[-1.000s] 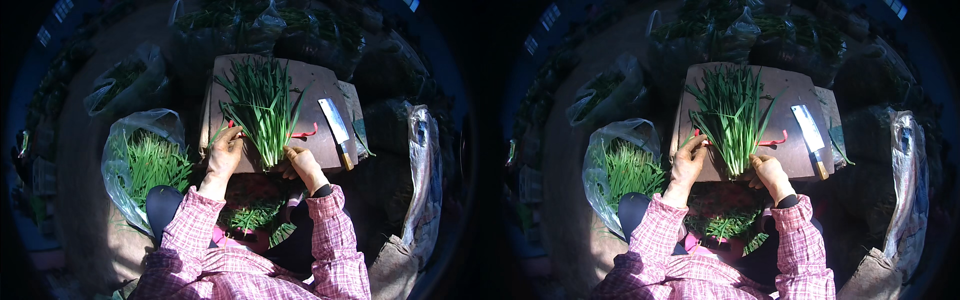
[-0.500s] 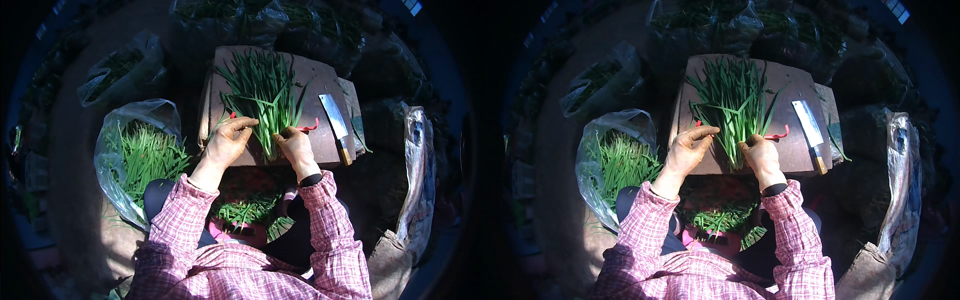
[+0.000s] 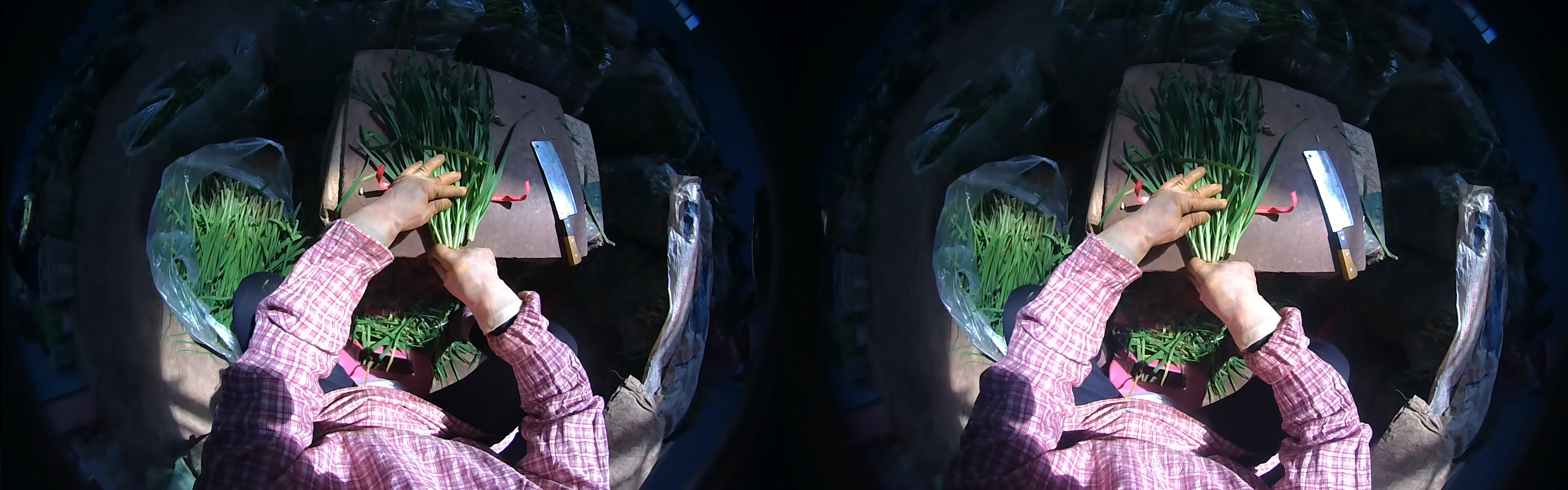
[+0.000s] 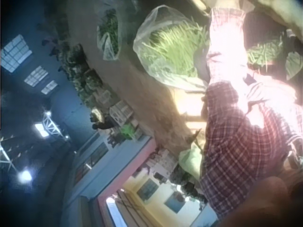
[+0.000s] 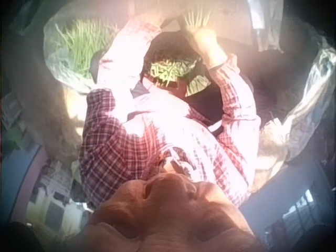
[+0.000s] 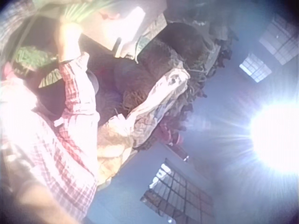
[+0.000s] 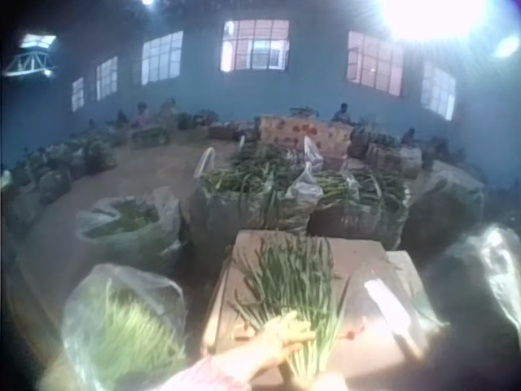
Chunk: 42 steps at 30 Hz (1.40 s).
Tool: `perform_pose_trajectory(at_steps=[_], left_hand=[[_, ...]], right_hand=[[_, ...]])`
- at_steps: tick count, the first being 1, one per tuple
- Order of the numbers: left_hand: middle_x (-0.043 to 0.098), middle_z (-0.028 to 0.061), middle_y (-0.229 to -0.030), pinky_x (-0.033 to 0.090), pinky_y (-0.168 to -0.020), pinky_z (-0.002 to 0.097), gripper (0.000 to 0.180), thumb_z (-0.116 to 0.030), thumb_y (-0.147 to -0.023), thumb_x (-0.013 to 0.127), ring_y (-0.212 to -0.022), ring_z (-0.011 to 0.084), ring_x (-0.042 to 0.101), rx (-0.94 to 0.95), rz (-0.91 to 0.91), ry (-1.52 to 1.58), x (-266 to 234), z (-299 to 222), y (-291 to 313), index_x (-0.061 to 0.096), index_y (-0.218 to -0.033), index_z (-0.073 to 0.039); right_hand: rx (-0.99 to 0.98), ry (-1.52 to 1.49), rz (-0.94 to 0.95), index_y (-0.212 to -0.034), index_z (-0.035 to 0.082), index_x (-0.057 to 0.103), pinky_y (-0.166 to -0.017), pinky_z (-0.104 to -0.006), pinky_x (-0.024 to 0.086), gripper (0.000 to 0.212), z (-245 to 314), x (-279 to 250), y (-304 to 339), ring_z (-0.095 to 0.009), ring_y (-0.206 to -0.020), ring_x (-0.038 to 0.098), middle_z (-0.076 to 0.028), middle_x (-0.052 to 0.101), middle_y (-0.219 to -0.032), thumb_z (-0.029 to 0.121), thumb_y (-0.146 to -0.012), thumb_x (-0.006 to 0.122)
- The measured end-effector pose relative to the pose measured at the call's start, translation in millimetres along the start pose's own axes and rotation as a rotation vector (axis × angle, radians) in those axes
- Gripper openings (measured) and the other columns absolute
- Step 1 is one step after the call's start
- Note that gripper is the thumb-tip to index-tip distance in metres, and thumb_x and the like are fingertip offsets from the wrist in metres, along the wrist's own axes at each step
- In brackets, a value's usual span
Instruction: The person sorts chives by hand, bundles them together, secures the bundle with a red tie, and trims the root ends using a cleaver on a cardboard surface.
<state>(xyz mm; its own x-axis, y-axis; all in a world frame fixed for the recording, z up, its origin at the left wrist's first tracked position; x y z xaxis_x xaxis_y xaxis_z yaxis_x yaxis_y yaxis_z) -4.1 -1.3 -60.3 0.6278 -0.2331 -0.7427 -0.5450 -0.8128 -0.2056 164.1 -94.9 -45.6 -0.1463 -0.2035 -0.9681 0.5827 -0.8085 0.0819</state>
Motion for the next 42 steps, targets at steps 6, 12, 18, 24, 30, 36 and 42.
perform_pose_trajectory(at_steps=[6, 12, 18, 24, 30, 36, 42], left_hand=[[0.054, 0.0021, -0.146, 0.021, -0.122, 0.0466, 0.039, -0.019, -0.092, 0.067, -0.149, 0.0299, 0.027, -0.030, -0.003, 0.055, -1.6, -6.0, -3.2, 0.066, -0.131, -0.027], [0.055, 0.0020, -0.145, 0.023, -0.121, 0.0444, 0.038, -0.019, -0.090, 0.069, -0.148, 0.0296, 0.029, -0.027, 0.001, 0.014, -1.3, -3.3, -2.0, 0.068, -0.128, -0.026], [0.056, 0.0008, -0.144, 0.023, -0.121, 0.0442, 0.038, -0.019, -0.089, 0.070, -0.148, 0.0297, 0.030, -0.054, -0.037, 0.037, -1.5, -0.9, 3.1, 0.068, -0.127, -0.024], [0.062, 0.0145, -0.134, 0.037, -0.113, 0.0434, 0.034, -0.016, -0.086, 0.072, -0.134, 0.0336, 0.050, 0.035, -0.472, 0.072, -31.8, -18.4, 11.0, 0.071, -0.120, -0.013], [0.070, 0.0101, -0.092, 0.051, -0.084, 0.0427, 0.021, -0.019, -0.074, 0.079, -0.092, 0.0299, 0.064, -0.408, -0.269, -0.109, -15.6, -61.7, 74.4, 0.075, -0.092, -0.009], [0.069, 0.0091, -0.089, 0.049, -0.082, 0.0461, 0.015, -0.023, -0.075, 0.076, -0.091, 0.0297, 0.064, -0.448, -0.298, -0.284, 19.6, -59.5, 69.3, 0.074, -0.084, -0.012], [0.066, 0.0063, -0.078, 0.048, -0.075, 0.0442, 0.006, -0.017, -0.070, 0.072, -0.081, 0.0287, 0.063, -0.331, -0.202, -0.197, 18.8, -77.1, 88.8, 0.069, -0.073, -0.013]], right_hand=[[-0.033, -0.146, -0.223, -0.115, 0.017, 0.065, -0.054, -0.0389, 0.053, 0.028, 10.5, -11.5, 27.8, -0.026, -0.060, 0.068, -0.005, 0.069, -0.069, 0.026, -0.088, 0.065], [0.014, 0.123, -0.109, -0.125, 0.014, 0.061, -0.049, -0.0409, 0.052, 0.042, 16.3, -7.0, 1.2, -0.024, -0.060, 0.069, -0.006, 0.068, -0.068, 0.008, -0.084, 0.060], [0.058, -0.099, 0.492, -0.108, 0.011, 0.070, -0.078, -0.0469, 0.055, 0.028, 33.8, -28.5, 8.7, -0.037, -0.085, 0.069, -0.017, 0.072, -0.086, 0.031, -0.090, 0.063], [0.359, -0.722, -0.295, -0.096, 0.006, 0.070, -0.066, -0.0359, 0.054, 0.018, -1.0, -50.6, 5.4, -0.030, -0.075, 0.071, -0.014, 0.071, -0.080, 0.022, -0.089, 0.072], [0.504, -0.504, -0.036, -0.100, 0.004, 0.064, -0.073, -0.0446, 0.054, 0.037, -12.7, -31.7, -35.2, -0.036, -0.081, 0.070, -0.018, 0.071, -0.082, 0.036, -0.084, 0.076], [0.581, -0.771, 0.028, -0.097, -0.002, 0.062, -0.049, -0.0314, 0.049, 0.029, -7.9, -43.1, -36.9, -0.017, -0.051, 0.061, -0.010, 0.069, -0.074, 0.022, -0.088, 0.076], [0.594, -0.811, 0.011, -0.097, 0.000, 0.062, -0.054, -0.0344, 0.053, 0.028, -3.3, -44.3, -34.2, -0.021, -0.053, 0.066, -0.012, 0.070, -0.072, 0.022, -0.086, 0.076]])
Point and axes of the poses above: each hand's wrist, its own y-axis away from the middle knuckle, its own x-axis out of the palm, z = x × y, the point moved 2 cm from there along -y, towards the middle knuckle
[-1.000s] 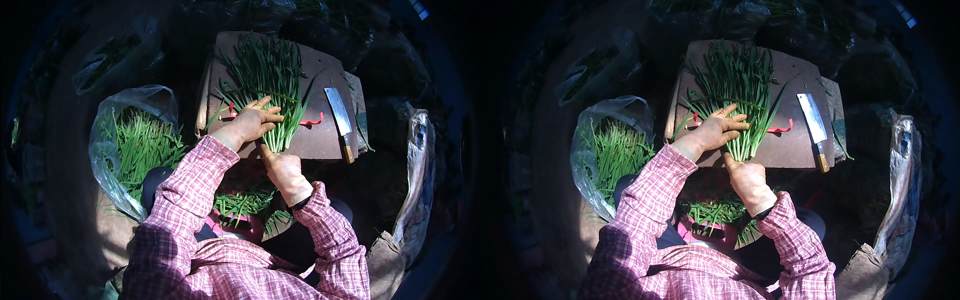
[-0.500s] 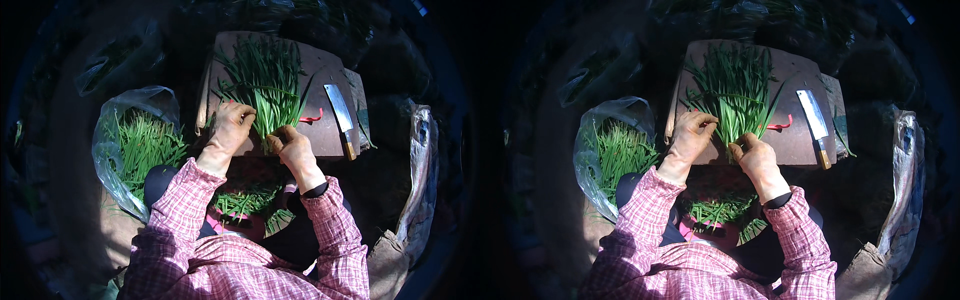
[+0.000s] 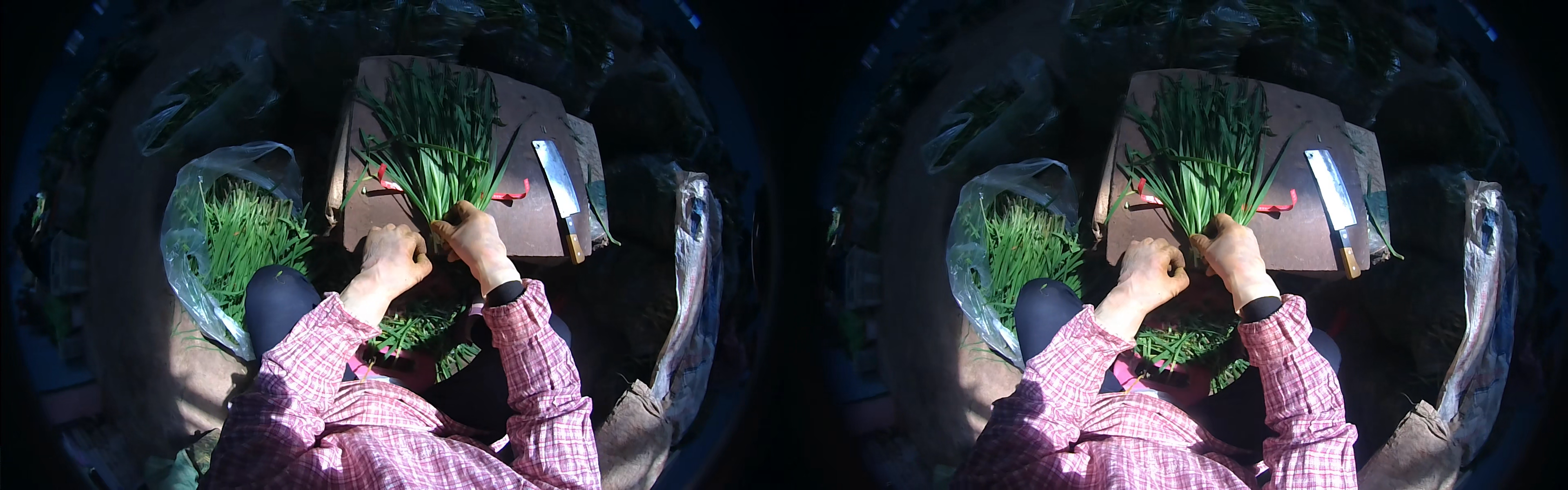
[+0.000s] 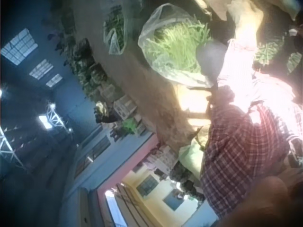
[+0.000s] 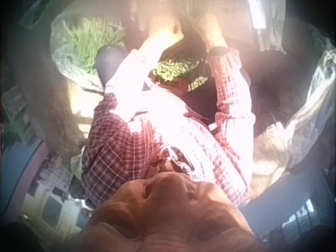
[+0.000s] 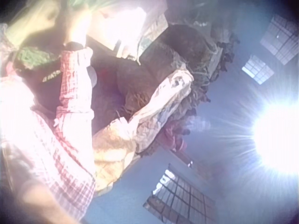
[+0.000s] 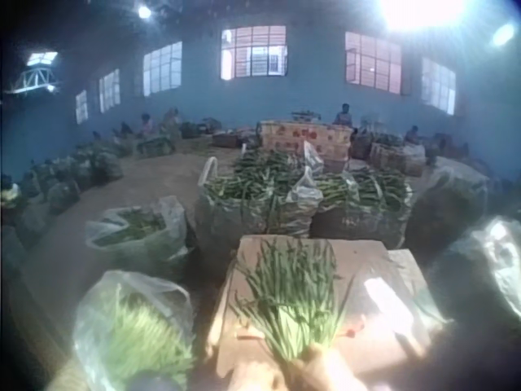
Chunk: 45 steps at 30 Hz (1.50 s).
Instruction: The person sorts chives by hand, bundles them together, secures the bundle with a red tie, and trims the root ends using a cleaver on a cardboard surface.
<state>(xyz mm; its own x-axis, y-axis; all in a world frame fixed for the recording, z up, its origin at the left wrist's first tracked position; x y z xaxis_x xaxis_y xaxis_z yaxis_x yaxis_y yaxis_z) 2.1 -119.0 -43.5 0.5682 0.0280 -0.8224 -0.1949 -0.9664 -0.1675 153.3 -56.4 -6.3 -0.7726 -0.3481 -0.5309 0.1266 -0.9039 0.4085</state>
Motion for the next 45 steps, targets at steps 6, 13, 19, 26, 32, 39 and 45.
perform_pose_trajectory(at_steps=[6, 13, 19, 26, 32, 39, 45], left_hand=[[0.070, 0.0099, -0.089, 0.055, -0.066, 0.0357, 0.014, -0.011, -0.080, 0.073, -0.073, 0.0246, 0.069, -0.214, -0.255, 0.357, -7.2, 9.3, 6.4, 0.073, -0.094, -0.007], [0.070, 0.0096, -0.088, 0.053, -0.075, 0.0456, 0.018, -0.021, -0.076, 0.073, -0.082, 0.0304, 0.069, -0.210, -0.040, -0.002, 10.5, -0.1, -22.0, 0.072, -0.090, -0.009], [0.070, 0.0122, -0.085, 0.052, -0.079, 0.0463, 0.017, -0.023, -0.074, 0.071, -0.086, 0.0316, 0.068, -0.293, 0.094, 0.039, -3.6, -6.4, -17.0, 0.070, -0.082, -0.009], [0.071, 0.0134, -0.091, 0.055, -0.081, 0.0397, 0.015, -0.004, -0.081, 0.061, -0.089, 0.0317, 0.069, -0.168, 0.215, 0.683, -56.1, -34.3, 49.3, 0.068, -0.095, -0.002], [0.069, 0.0046, -0.106, 0.050, -0.088, 0.0266, 0.022, -0.005, -0.092, 0.065, -0.095, 0.0125, 0.064, -0.521, -0.576, 0.638, -130.1, 125.4, 94.4, 0.067, -0.114, 0.000], [0.067, 0.0131, -0.105, 0.053, -0.082, 0.0382, 0.024, -0.015, -0.079, 0.078, -0.092, 0.0292, 0.066, -0.735, -0.886, -0.189, -182.5, 322.4, 109.2, 0.072, -0.100, -0.005], [0.068, 0.0141, -0.097, 0.052, -0.080, 0.0423, 0.020, -0.020, -0.073, 0.083, -0.090, 0.0318, 0.066, -0.811, -0.734, -0.225, -158.4, 366.2, 107.6, 0.074, -0.082, -0.004]], right_hand=[[-0.009, -0.084, -0.006, -0.097, -0.001, 0.063, -0.050, -0.0307, 0.051, 0.026, -2.9, -0.6, -1.5, -0.017, -0.053, 0.065, -0.010, 0.069, -0.073, 0.019, -0.086, 0.076], [-0.004, -0.150, 0.008, -0.097, -0.002, 0.063, -0.050, -0.0298, 0.051, 0.025, -12.1, -0.5, -6.1, -0.017, -0.054, 0.065, -0.011, 0.069, -0.074, 0.018, -0.087, 0.075], [-0.005, -0.028, -0.060, -0.095, -0.001, 0.063, -0.048, -0.0297, 0.050, 0.025, -8.9, 11.0, -6.9, -0.017, -0.052, 0.064, -0.010, 0.069, -0.072, 0.018, -0.086, 0.076], [-0.052, -0.036, -0.095, -0.095, -0.002, 0.062, -0.046, -0.0283, 0.048, 0.024, -1.6, 11.1, 1.2, -0.014, -0.051, 0.062, -0.009, 0.068, -0.075, 0.017, -0.088, 0.075], [-0.100, -0.071, -0.076, -0.102, -0.001, 0.062, -0.047, -0.0246, 0.048, 0.021, 2.8, 9.9, 7.0, -0.013, -0.059, 0.063, -0.006, 0.069, -0.083, 0.017, -0.094, 0.070], [-0.037, -0.152, -0.094, -0.098, 0.000, 0.062, -0.045, -0.0221, 0.045, 0.016, -7.1, 9.5, 6.0, -0.010, -0.055, 0.059, -0.004, 0.066, -0.076, 0.016, -0.096, 0.066], [-0.023, -0.126, -0.120, -0.096, 0.001, 0.061, -0.041, -0.0213, 0.042, 0.015, -8.0, 13.5, 3.0, -0.009, -0.053, 0.058, -0.003, 0.065, -0.074, 0.015, -0.097, 0.065]])
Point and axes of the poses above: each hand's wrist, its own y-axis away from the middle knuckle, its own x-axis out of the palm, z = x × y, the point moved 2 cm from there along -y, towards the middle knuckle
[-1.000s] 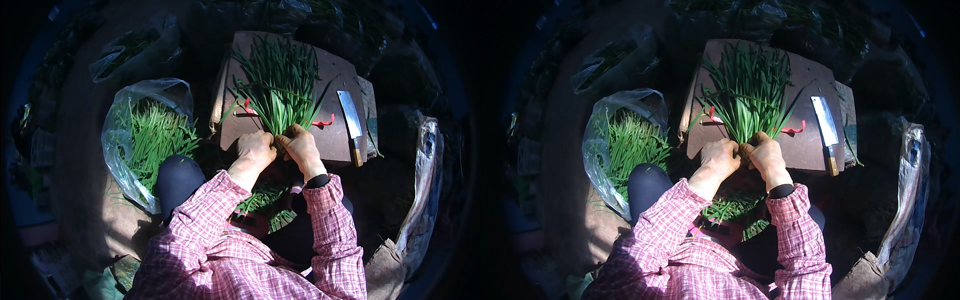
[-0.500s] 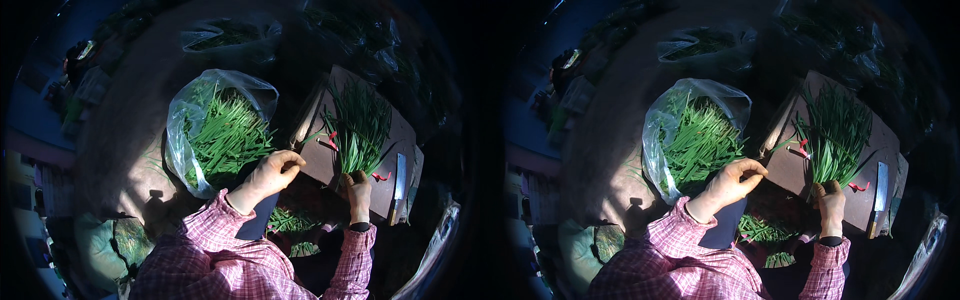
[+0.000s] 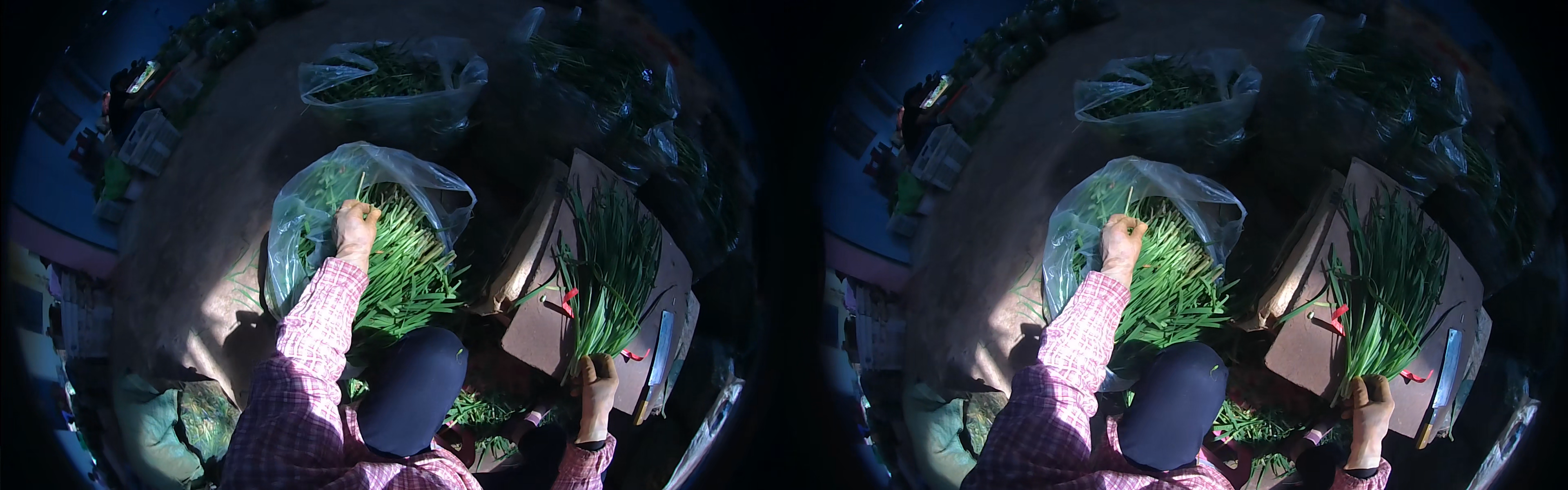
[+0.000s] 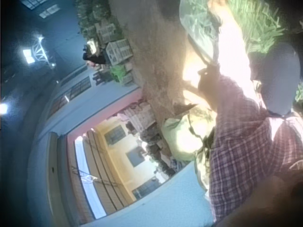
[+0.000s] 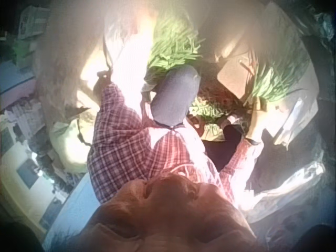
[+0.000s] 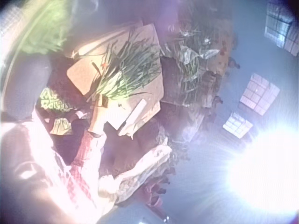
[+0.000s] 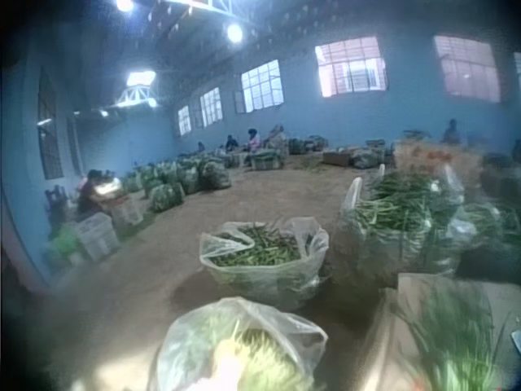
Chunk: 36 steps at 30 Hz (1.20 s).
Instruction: The person sorts chives by hand, bundles them together, secures the bundle with a red tie, and trims the root ends using a cleaver on a cardboard surface.
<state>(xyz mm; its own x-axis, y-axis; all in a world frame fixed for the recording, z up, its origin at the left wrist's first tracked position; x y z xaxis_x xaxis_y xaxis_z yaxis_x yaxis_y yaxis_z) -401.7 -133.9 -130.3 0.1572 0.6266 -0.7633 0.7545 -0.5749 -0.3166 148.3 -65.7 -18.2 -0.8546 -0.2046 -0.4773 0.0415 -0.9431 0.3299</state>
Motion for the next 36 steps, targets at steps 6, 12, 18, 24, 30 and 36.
perform_pose_trajectory(at_steps=[6, 12, 18, 24, 30, 36], left_hand=[[0.069, 0.0096, -0.090, 0.052, -0.074, 0.0347, 0.016, -0.011, -0.074, 0.082, -0.085, 0.0259, 0.065, -0.005, -0.247, 0.277, -4.3, -6.7, -20.6, 0.074, -0.085, -0.002], [0.071, 0.0136, -0.094, 0.051, -0.084, 0.0404, 0.019, -0.016, -0.078, 0.080, -0.091, 0.0309, 0.067, 0.104, -0.190, 0.100, 2.3, -9.8, -56.3, 0.071, -0.089, -0.004], [0.070, 0.0085, -0.084, 0.053, -0.065, 0.0357, 0.021, -0.010, -0.091, 0.065, -0.067, 0.0218, 0.067, -0.109, -0.036, 0.380, 29.7, 17.5, -51.1, 0.065, -0.111, -0.013], [0.065, 0.0008, -0.085, 0.048, -0.062, 0.0225, 0.024, -0.006, -0.099, 0.058, -0.066, 0.0071, 0.055, 0.328, -0.405, 0.348, -107.5, -90.1, -89.1, 0.068, -0.120, -0.004], [0.071, 0.0057, -0.097, 0.051, -0.078, 0.0280, 0.042, -0.027, -0.084, 0.079, -0.085, 0.0135, 0.065, 0.014, 0.385, 0.121, -136.0, -143.9, -61.1, 0.068, -0.118, -0.005], [0.048, 0.0221, -0.144, 0.043, -0.109, 0.0419, 0.105, -0.055, -0.069, 0.083, -0.131, 0.0364, 0.049, -0.009, 0.557, -0.311, 9.6, -62.5, 27.8, 0.038, -0.149, -0.004]], right_hand=[[0.046, 0.004, -0.009, -0.094, 0.002, 0.060, -0.039, -0.0213, 0.040, 0.015, -3.9, 0.6, -1.1, -0.008, -0.051, 0.058, -0.002, 0.064, -0.073, 0.016, -0.097, 0.064], [0.051, -0.002, -0.033, -0.094, 0.003, 0.061, -0.039, -0.0208, 0.040, 0.014, 0.6, 3.6, -0.9, -0.008, -0.051, 0.057, -0.002, 0.064, -0.072, 0.016, -0.097, 0.065], [0.050, 0.051, -0.009, -0.094, 0.004, 0.059, -0.040, -0.0214, 0.038, 0.014, 4.2, 4.6, 0.3, -0.007, -0.051, 0.053, 0.000, 0.058, -0.072, 0.016, -0.098, 0.064], [0.078, 0.057, -0.023, -0.095, 0.005, 0.060, -0.041, -0.0215, 0.037, 0.014, 6.3, 4.1, 4.0, -0.007, -0.051, 0.052, 0.001, 0.058, -0.071, 0.018, -0.098, 0.064], [0.084, 0.013, -0.037, -0.097, 0.003, 0.063, -0.041, -0.0207, 0.041, 0.013, 8.3, 5.1, 3.2, -0.007, -0.054, 0.058, -0.002, 0.065, -0.075, 0.016, -0.097, 0.065], [0.047, 0.002, -0.012, -0.098, 0.001, 0.061, -0.042, -0.0207, 0.041, 0.014, 7.3, 3.5, 0.2, -0.008, -0.053, 0.058, -0.003, 0.066, -0.077, 0.014, -0.097, 0.065]])
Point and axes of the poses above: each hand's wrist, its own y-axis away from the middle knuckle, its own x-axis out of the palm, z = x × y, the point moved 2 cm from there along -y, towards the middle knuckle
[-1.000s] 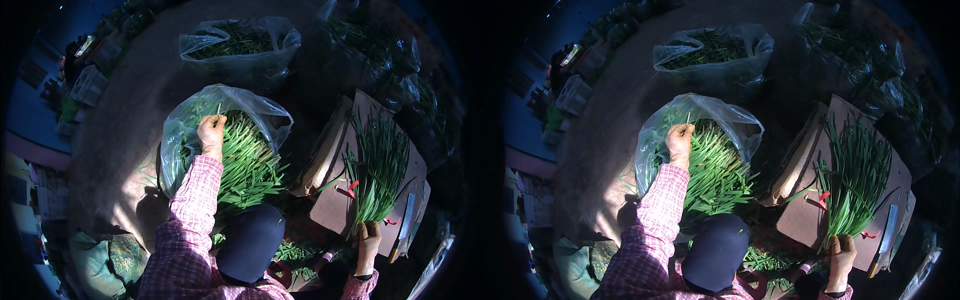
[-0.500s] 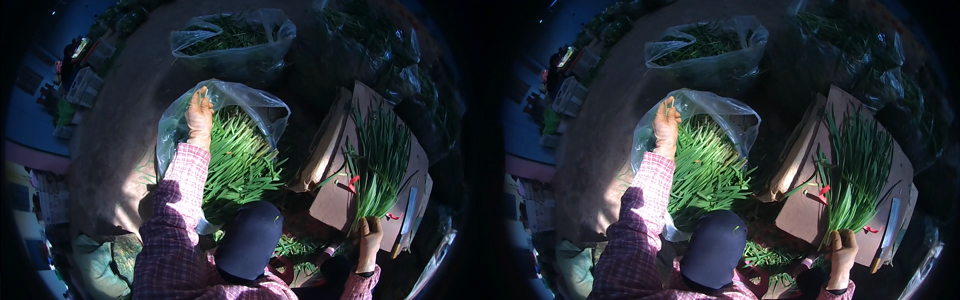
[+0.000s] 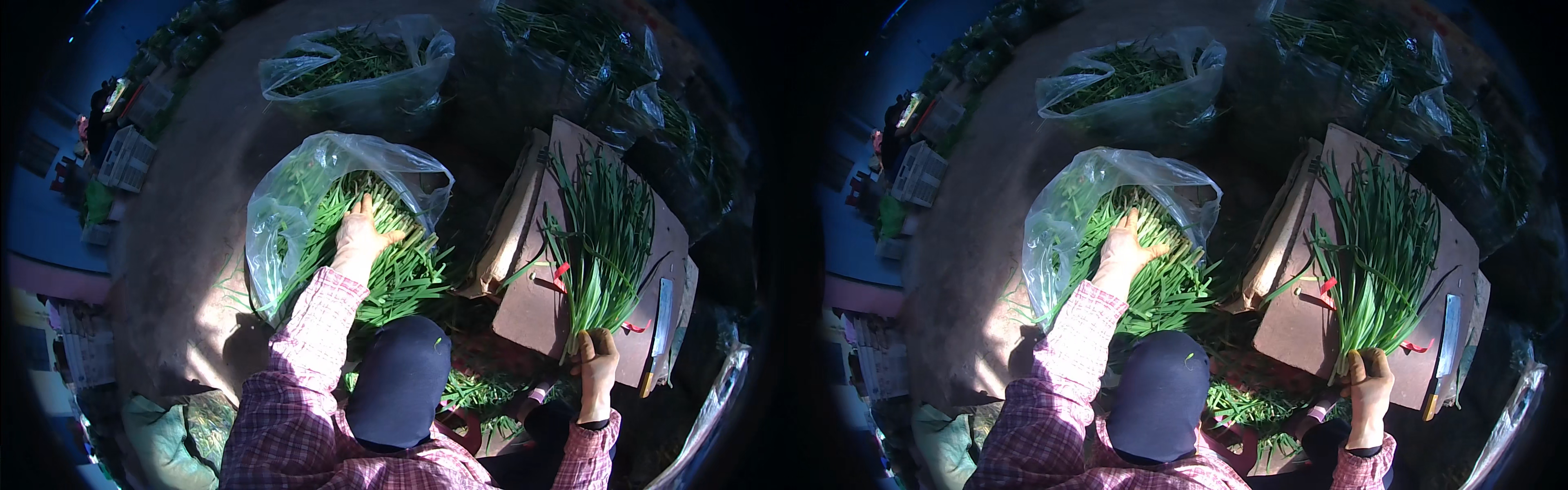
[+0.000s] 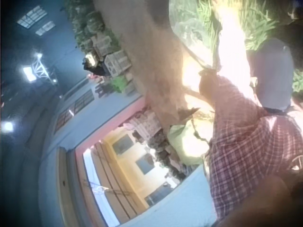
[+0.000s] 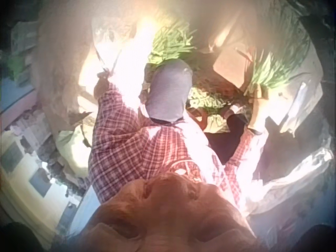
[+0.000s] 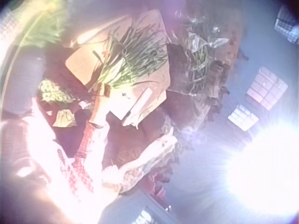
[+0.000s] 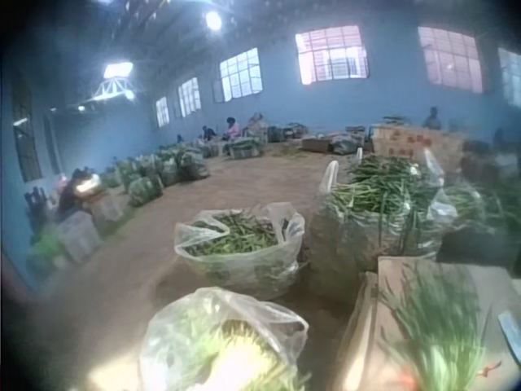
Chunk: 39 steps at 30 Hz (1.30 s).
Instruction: The person sorts chives by hand, bundles them together, secures the bundle with a red tie, and trims the root ends using a cleaver on a cardboard surface.
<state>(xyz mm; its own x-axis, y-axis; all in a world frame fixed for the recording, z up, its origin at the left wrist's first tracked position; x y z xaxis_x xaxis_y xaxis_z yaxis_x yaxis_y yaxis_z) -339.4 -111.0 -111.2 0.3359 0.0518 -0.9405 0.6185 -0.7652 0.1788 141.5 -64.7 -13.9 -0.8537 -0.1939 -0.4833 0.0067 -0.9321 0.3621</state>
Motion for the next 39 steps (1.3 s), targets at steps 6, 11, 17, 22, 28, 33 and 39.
perform_pose_trajectory(at_steps=[6, 11, 17, 22, 28, 33, 39], left_hand=[[0.061, 0.0119, -0.120, 0.049, -0.093, 0.0432, 0.077, -0.049, -0.072, 0.082, -0.112, 0.0313, 0.059, 0.209, -0.185, -0.337, 27.6, -23.7, 17.2, 0.056, -0.133, -0.011], [0.065, 0.0157, -0.118, 0.050, -0.094, 0.0437, 0.074, -0.042, -0.073, 0.081, -0.109, 0.0326, 0.063, 0.020, 0.071, -0.115, 43.2, -23.5, 0.9, 0.054, -0.135, -0.011], [0.069, 0.0144, -0.119, 0.052, -0.096, 0.0400, 0.065, -0.032, -0.072, 0.079, -0.108, 0.0299, 0.067, -0.050, 0.176, 0.080, 22.6, -31.6, -2.7, 0.060, -0.131, -0.009], [0.073, 0.0086, -0.104, 0.050, -0.090, 0.0298, 0.049, -0.011, -0.072, 0.082, -0.094, 0.0167, 0.067, -0.066, 0.227, 0.638, -22.1, 23.8, 12.1, 0.067, -0.117, -0.001], [0.071, 0.0036, -0.096, 0.053, -0.086, 0.0254, 0.050, 0.000, -0.074, 0.080, -0.086, 0.0107, 0.065, -0.027, 0.047, 1.057, -1.1, 71.8, 23.9, 0.057, -0.119, 0.003], [0.072, 0.0020, -0.098, 0.053, -0.080, 0.0240, 0.031, 0.002, -0.076, 0.077, -0.085, 0.0074, 0.065, 0.018, 0.037, 1.046, 5.2, 64.1, 27.0, 0.067, -0.106, -0.001], [0.073, 0.0068, -0.102, 0.054, -0.085, 0.0244, 0.038, 0.006, -0.081, 0.070, -0.089, 0.0105, 0.067, 0.089, -0.078, 1.111, 5.5, 60.3, 39.8, 0.063, -0.119, 0.003]], right_hand=[[0.026, -0.008, -0.008, -0.098, 0.001, 0.061, -0.041, -0.0212, 0.041, 0.013, -8.6, -2.6, 0.4, -0.008, -0.053, 0.060, -0.004, 0.066, -0.078, 0.014, -0.097, 0.066], [0.060, -0.034, -0.006, -0.097, 0.001, 0.061, -0.041, -0.0211, 0.042, 0.014, -4.6, 0.7, 1.0, -0.009, -0.054, 0.060, -0.004, 0.066, -0.077, 0.014, -0.096, 0.066], [0.037, -0.009, -0.005, -0.100, 0.000, 0.064, -0.041, -0.0209, 0.042, 0.015, -0.2, -3.3, 2.8, -0.008, -0.052, 0.059, -0.003, 0.066, -0.074, 0.014, -0.097, 0.065], [0.156, 0.178, 0.042, -0.101, -0.002, 0.067, -0.041, -0.0212, 0.043, 0.019, 49.8, -26.3, 29.2, -0.009, -0.050, 0.059, -0.005, 0.069, -0.076, 0.016, -0.097, 0.064], [-0.074, -0.181, 0.464, -0.110, -0.008, 0.065, -0.061, -0.0251, 0.056, 0.023, 106.1, 53.9, 41.9, -0.015, -0.077, 0.070, -0.011, 0.071, -0.100, 0.009, -0.095, 0.064], [-0.294, -0.265, 0.658, -0.135, 0.009, 0.058, -0.075, -0.0255, 0.054, 0.043, 129.4, 234.2, 3.2, -0.014, -0.080, 0.066, -0.009, 0.069, -0.116, 0.010, -0.093, 0.068], [-0.374, -0.280, 0.508, -0.099, 0.003, 0.069, -0.077, -0.0334, 0.053, 0.016, 82.1, 399.7, -47.4, -0.026, -0.084, 0.068, -0.013, 0.070, -0.092, 0.011, -0.087, 0.074]])
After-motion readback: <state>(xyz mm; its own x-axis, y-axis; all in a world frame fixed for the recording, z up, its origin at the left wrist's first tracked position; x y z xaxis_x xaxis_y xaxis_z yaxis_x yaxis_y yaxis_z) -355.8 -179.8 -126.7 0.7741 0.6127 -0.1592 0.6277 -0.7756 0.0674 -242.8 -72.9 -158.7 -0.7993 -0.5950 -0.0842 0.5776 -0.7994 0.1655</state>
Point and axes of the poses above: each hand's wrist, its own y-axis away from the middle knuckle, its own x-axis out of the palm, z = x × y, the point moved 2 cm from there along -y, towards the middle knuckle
